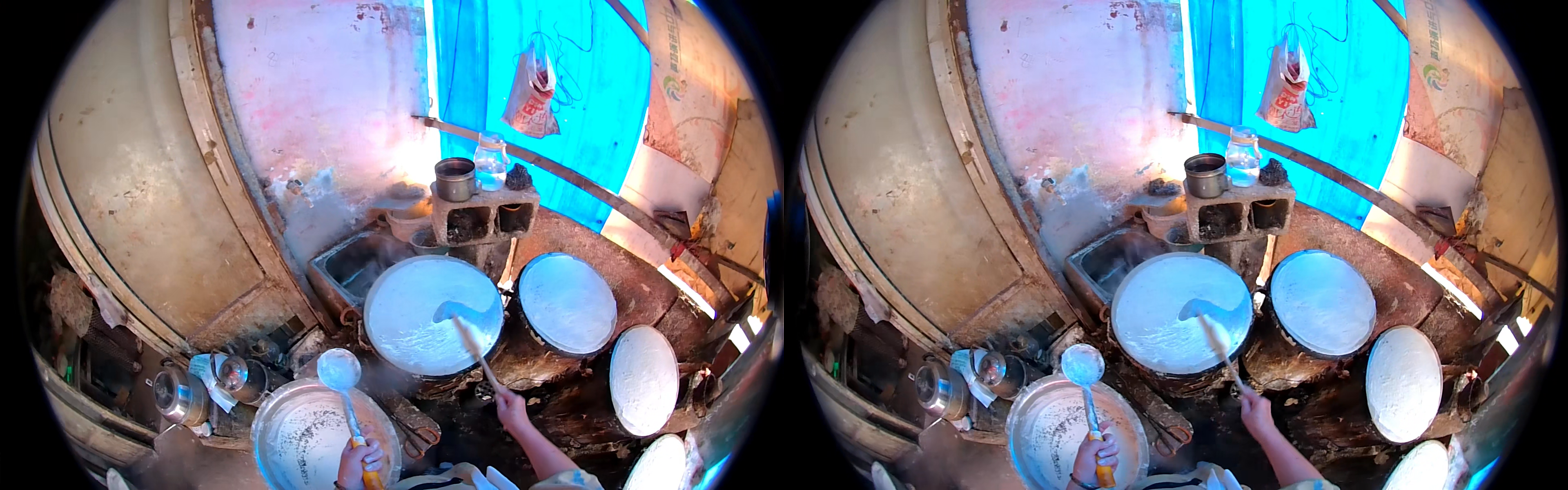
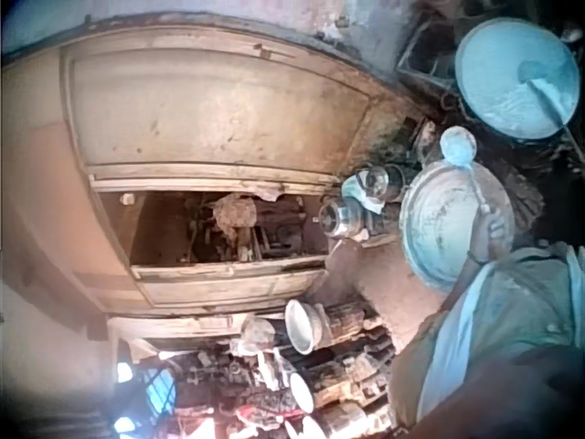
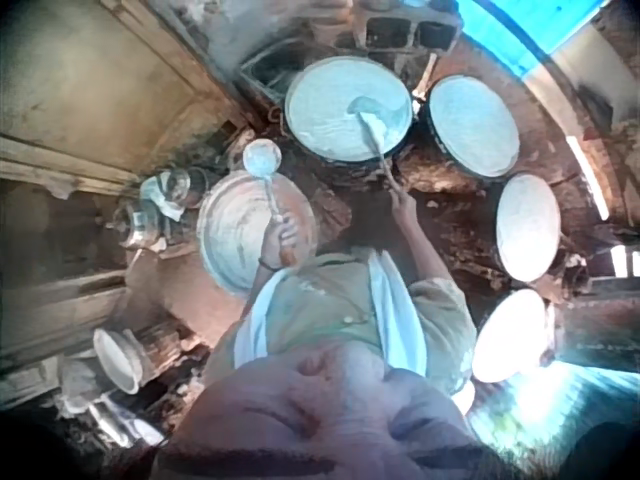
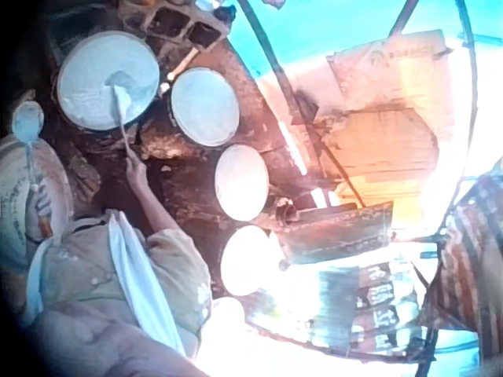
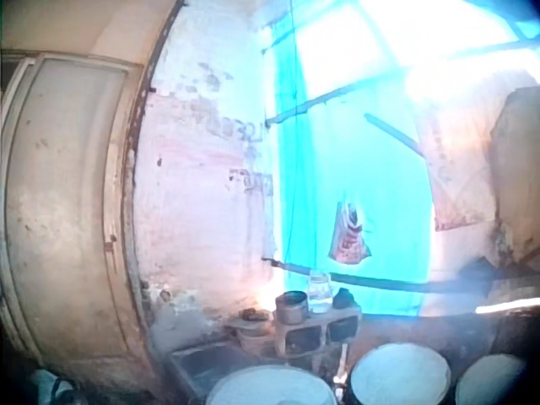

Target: The person pours batter onto hot circular plates using a ladle and spreads it with a stick, then peels the cooked flatbread off the plates and stacks them.

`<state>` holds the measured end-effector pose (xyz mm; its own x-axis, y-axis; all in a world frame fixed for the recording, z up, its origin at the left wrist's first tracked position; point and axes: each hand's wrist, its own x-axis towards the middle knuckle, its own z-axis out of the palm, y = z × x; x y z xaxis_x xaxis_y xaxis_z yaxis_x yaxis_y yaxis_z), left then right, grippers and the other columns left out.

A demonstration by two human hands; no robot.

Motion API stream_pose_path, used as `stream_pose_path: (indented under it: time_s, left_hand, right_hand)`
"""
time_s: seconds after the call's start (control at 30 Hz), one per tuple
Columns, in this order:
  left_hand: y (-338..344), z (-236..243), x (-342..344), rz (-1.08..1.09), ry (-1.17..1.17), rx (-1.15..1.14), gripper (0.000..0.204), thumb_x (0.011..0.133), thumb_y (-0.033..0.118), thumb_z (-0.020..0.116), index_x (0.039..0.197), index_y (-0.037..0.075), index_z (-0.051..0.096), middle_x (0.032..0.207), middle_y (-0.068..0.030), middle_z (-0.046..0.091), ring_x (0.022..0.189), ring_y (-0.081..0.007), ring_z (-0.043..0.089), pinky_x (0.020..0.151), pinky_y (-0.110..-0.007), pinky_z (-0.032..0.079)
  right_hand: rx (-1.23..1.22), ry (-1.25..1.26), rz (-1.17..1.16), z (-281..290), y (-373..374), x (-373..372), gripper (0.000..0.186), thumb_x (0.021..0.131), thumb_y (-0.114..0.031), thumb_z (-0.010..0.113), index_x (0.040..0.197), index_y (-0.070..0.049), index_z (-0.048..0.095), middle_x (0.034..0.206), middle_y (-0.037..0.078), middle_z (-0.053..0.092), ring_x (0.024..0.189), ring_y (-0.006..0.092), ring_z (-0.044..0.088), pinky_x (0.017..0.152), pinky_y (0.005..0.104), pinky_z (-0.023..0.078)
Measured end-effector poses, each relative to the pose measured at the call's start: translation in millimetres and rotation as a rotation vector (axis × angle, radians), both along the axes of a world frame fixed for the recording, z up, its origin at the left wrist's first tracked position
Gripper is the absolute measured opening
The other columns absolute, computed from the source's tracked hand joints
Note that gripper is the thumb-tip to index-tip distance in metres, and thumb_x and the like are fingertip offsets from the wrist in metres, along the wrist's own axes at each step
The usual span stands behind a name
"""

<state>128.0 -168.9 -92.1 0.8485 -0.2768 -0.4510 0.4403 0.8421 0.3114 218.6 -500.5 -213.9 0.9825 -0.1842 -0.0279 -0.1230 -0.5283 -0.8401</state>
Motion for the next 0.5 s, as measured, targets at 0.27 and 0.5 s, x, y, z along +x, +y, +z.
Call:
stream_pose_path:
  time_s: [0.27, 0.5]
  left_hand:
    - [-7, -7, 20, 0.078, 0.063, 0.204, 0.001, 0.087, 0.009, 0.046, 0.087, 0.010, 0.046, 0.061, 0.0044, 0.035, 0.049, -0.0047, 0.035, 0.041, -0.016, 0.031]
    - [-12, -5, 26, 0.103, 0.085, 0.201, 0.016, 0.089, 0.018, 0.048, 0.077, 0.010, 0.042, 0.059, 0.0042, 0.034, 0.047, -0.0054, 0.035, 0.041, -0.016, 0.030]
  right_hand:
    - [0.039, -0.042, -0.128, 29, -19, 165, 0.029, 0.086, -0.023, 0.053, 0.111, -0.010, 0.060, 0.060, 0.004, 0.056, 0.045, 0.0104, 0.051, 0.038, 0.0258, 0.037]
    - [0.851, 0.156, -0.480, 54, 77, 92, 0.036, 0.088, -0.024, 0.052, 0.122, -0.012, 0.052, 0.050, -0.003, 0.038, 0.035, 0.0082, 0.035, 0.032, 0.0229, 0.032]
